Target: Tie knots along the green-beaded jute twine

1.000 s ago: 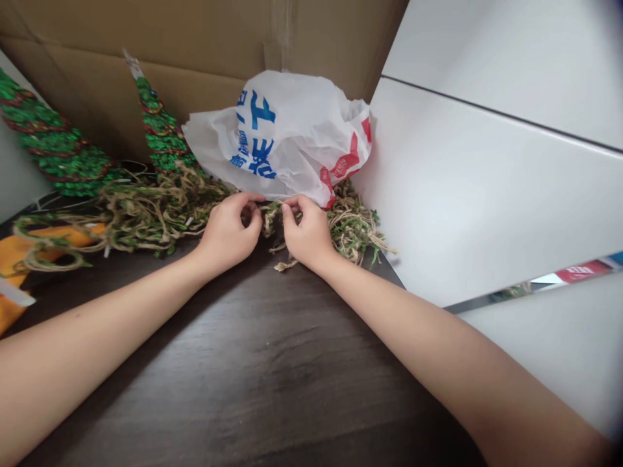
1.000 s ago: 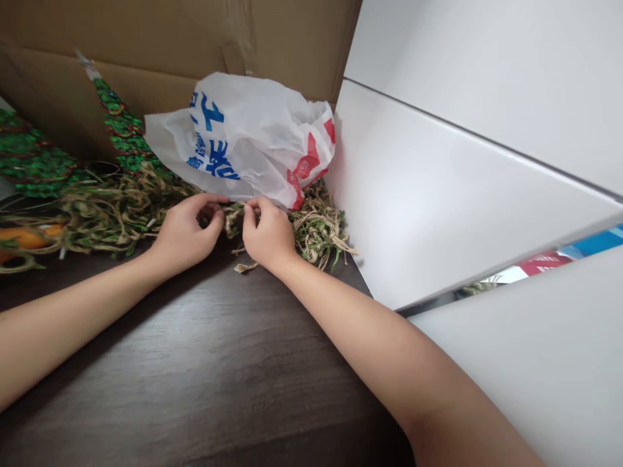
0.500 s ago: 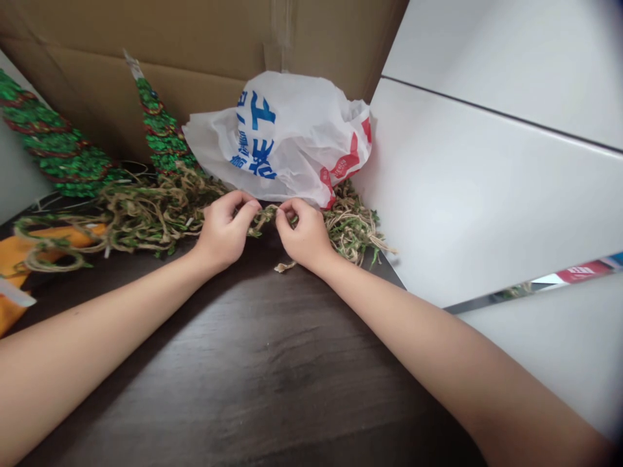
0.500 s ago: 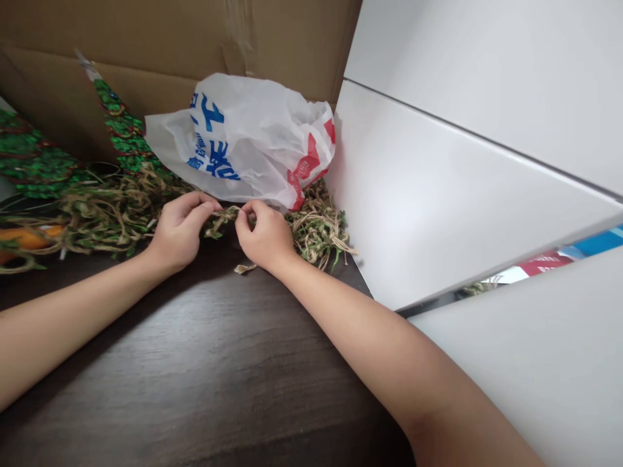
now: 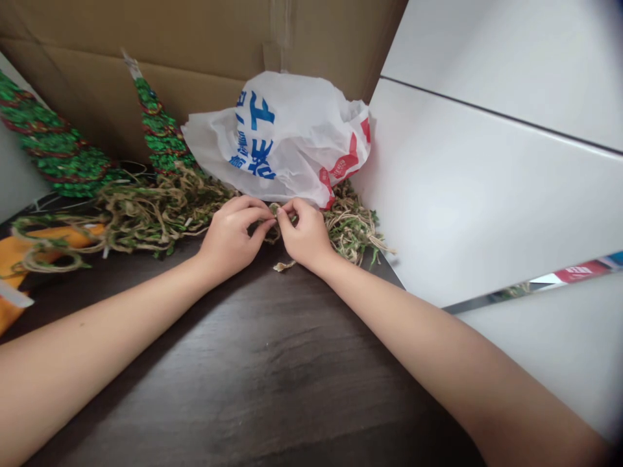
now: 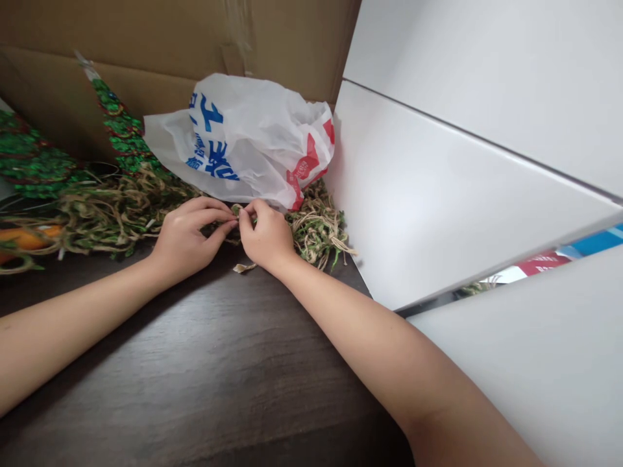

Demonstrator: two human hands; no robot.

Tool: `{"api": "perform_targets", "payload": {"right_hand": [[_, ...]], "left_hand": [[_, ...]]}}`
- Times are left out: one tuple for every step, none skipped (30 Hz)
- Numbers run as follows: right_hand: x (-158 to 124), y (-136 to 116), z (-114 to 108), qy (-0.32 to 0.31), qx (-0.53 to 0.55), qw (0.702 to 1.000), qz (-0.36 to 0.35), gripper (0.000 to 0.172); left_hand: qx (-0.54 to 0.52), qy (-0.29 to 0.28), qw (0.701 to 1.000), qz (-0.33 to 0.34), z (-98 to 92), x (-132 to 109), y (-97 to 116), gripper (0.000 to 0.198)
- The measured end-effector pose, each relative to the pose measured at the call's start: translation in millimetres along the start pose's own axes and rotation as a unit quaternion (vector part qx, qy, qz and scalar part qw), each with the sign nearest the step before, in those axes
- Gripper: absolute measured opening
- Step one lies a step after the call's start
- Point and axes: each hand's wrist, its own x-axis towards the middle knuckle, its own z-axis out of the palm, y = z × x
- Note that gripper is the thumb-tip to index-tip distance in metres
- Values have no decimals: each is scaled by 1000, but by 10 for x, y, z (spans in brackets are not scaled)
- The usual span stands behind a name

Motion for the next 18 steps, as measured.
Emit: {"api": "perform_targets", "payload": {"right_hand": [[0, -1, -1, -1, -2, 1000, 3, 20], [-1, -1, -2, -1, -3, 1000, 5, 20], [-2, 0, -3, -1, -3, 1000, 5, 20], [-3, 2, -3, 0, -1, 1000, 4, 19], [-4, 6, -2, 2, 2, 1000, 2, 19], [-4, 10, -1, 6, 6, 1000, -1, 19], [-2, 15, 1, 9, 11, 1000, -5, 19], [0, 18, 3, 12, 16, 1000, -8, 19], [4, 21, 4, 12, 20, 1000, -11, 19], [8, 21, 5, 9, 24, 1000, -14, 19], [12, 20, 5, 3, 26, 1000, -16, 18], [15, 17, 5, -2, 27, 999, -18, 17], [17, 13, 3, -8, 27, 999, -21, 16], [18, 9, 1, -11, 27, 999, -23, 16], [17, 5, -1, -13, 28, 999, -25, 16], [16, 1, -4, -14, 31, 999, -28, 17], [15, -1, -6, -15, 34, 999, -31, 18], [13, -2, -7, -17, 38, 998, -36, 19]], "left_hand": [[2, -2, 1000, 8, 2, -2, -1, 22], [4, -8, 1000, 14, 5, -5, -3, 23], [6, -15, 1000, 18, 7, -7, -4, 23], [8, -21, 1000, 21, 8, -10, -4, 23], [11, -23, 999, 24, 9, -12, -4, 23], [15, -22, 999, 25, 9, -14, -2, 23], [19, -19, 999, 22, 7, -15, 3, 23], [20, -16, 1000, 16, 4, -14, 10, 23], [18, -15, 1000, 8, -1, -13, 20, 23], [11, -14, 1000, -1, -7, -10, 31, 23], [-1, -12, 1000, -14, -12, -7, 40, 23], [-20, -6, 999, -33, -16, -4, 44, 24], [-43, 6, 997, -58, -18, 1, 42, 26], [-68, 20, 994, -85, -17, 6, 34, 27], [-93, 34, 988, -116, -14, 12, 19, 28], [-112, 40, 983, -140, -9, 20, 1, 29], [-122, 38, 979, -158, -4, 29, -18, 28], [-124, 27, 977, -171, -1, 39, -35, 27]]}}
